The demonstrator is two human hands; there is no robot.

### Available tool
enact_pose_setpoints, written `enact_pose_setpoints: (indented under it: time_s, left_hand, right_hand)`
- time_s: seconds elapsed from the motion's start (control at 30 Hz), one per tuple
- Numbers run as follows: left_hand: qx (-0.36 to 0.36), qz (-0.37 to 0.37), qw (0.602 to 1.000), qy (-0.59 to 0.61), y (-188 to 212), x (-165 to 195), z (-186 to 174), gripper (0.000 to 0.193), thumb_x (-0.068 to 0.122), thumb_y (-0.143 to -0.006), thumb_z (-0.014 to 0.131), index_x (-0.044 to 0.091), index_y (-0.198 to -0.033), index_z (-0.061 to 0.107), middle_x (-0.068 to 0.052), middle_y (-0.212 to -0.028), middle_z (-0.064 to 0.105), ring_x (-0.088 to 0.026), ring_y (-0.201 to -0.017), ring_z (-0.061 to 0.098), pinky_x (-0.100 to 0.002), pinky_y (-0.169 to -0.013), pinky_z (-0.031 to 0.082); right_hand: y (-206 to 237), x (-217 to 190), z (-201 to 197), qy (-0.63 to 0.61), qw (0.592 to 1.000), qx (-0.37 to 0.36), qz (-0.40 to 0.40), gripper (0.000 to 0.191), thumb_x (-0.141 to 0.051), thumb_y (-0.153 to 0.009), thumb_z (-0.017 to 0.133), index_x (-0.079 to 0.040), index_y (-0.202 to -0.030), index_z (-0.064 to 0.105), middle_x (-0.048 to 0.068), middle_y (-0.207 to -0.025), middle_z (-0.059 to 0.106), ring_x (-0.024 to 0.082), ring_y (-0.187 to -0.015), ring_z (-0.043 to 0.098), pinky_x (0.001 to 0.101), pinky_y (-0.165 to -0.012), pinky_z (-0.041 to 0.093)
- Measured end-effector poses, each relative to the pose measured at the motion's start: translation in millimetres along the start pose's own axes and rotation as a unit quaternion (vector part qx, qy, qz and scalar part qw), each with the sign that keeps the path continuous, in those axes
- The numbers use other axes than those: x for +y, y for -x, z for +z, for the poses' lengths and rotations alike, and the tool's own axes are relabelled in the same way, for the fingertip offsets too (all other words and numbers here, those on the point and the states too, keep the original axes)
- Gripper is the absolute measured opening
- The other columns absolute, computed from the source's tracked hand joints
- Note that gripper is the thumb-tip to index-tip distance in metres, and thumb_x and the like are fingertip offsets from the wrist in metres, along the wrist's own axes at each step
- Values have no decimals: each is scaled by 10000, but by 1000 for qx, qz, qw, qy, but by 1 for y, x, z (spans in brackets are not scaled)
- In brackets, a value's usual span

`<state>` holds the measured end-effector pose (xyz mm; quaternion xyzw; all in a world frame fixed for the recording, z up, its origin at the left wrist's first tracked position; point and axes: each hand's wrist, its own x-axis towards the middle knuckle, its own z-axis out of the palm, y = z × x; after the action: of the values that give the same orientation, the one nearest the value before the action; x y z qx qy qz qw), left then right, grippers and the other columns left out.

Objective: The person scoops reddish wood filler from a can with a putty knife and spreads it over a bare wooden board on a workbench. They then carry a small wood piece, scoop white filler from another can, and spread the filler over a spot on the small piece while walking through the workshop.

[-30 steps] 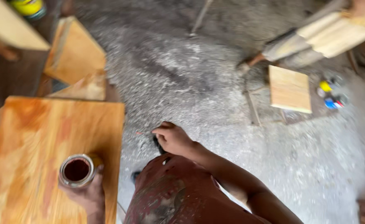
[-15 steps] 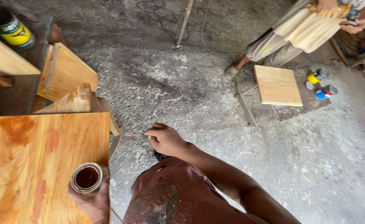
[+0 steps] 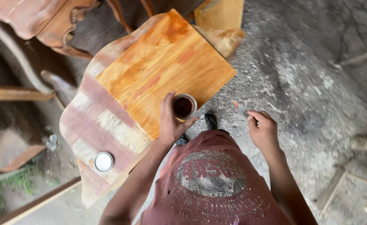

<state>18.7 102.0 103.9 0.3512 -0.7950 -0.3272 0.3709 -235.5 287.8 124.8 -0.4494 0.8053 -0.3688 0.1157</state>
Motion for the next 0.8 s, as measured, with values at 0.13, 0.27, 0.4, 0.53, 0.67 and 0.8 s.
enact_pose_setpoints:
  time_s: [0.13, 0.27, 0.4, 0.53, 0.67, 0.8]
  left_hand:
    - [-57, -59, 992, -97, -21, 28, 1, 1113, 297, -608, 965, -9, -1498, 371, -269, -1390, 490, -450, -1281, 497, -511, -1071, 438]
    - [-50, -136, 979, -146, -36, 39, 8, 991, 256, -662, 900, 34, -1488, 400, -244, -1290, 521, -431, -1198, 515, -499, -1025, 454]
    - [17, -203, 961, -187, -53, 37, 18, 922, 238, -666, 858, 28, -1458, 435, -242, -1251, 527, -428, -1150, 519, -494, -1012, 455]
    - [52, -283, 923, -255, -76, 27, 38, 719, 278, -704, 855, 33, -1308, 553, -224, -1185, 537, -416, -1102, 516, -498, -970, 448]
    - [133, -293, 903, -285, -88, 21, 56, 518, 329, -762, 848, 57, -1135, 614, -170, -1117, 583, -370, -1062, 565, -488, -928, 470]
    - [176, -245, 902, -309, -85, 19, 60, 467, 334, -782, 840, 63, -1098, 628, -140, -1077, 624, -347, -1005, 613, -469, -852, 513]
  right_hand:
    - [-47, 13, 22, -17, 998, -55, -13, 207, -62, -948, 667, -16, -1138, 736, 149, -1019, 717, 284, -829, 706, 359, -772, 553]
    - [-112, 22, 46, -31, 987, -104, -116, 222, -31, -929, 654, 11, -1137, 715, 171, -1047, 688, 334, -922, 686, 394, -813, 543]
    - [-183, 27, 69, -34, 968, -160, -189, 228, -25, -959, 656, 2, -1177, 718, 169, -1034, 660, 355, -938, 663, 427, -819, 530]
    - [-246, 33, 90, -39, 944, -200, -260, 195, -38, -982, 674, -18, -1166, 733, 165, -1013, 642, 350, -927, 651, 432, -797, 525]
    - [-297, 27, 122, -22, 916, -212, -340, 205, -35, -954, 693, -49, -1145, 767, 139, -988, 649, 336, -955, 639, 432, -815, 528]
    - [-321, 14, 158, -16, 897, -224, -381, 239, -27, -933, 694, -68, -1151, 784, 127, -990, 638, 335, -994, 619, 435, -852, 526]
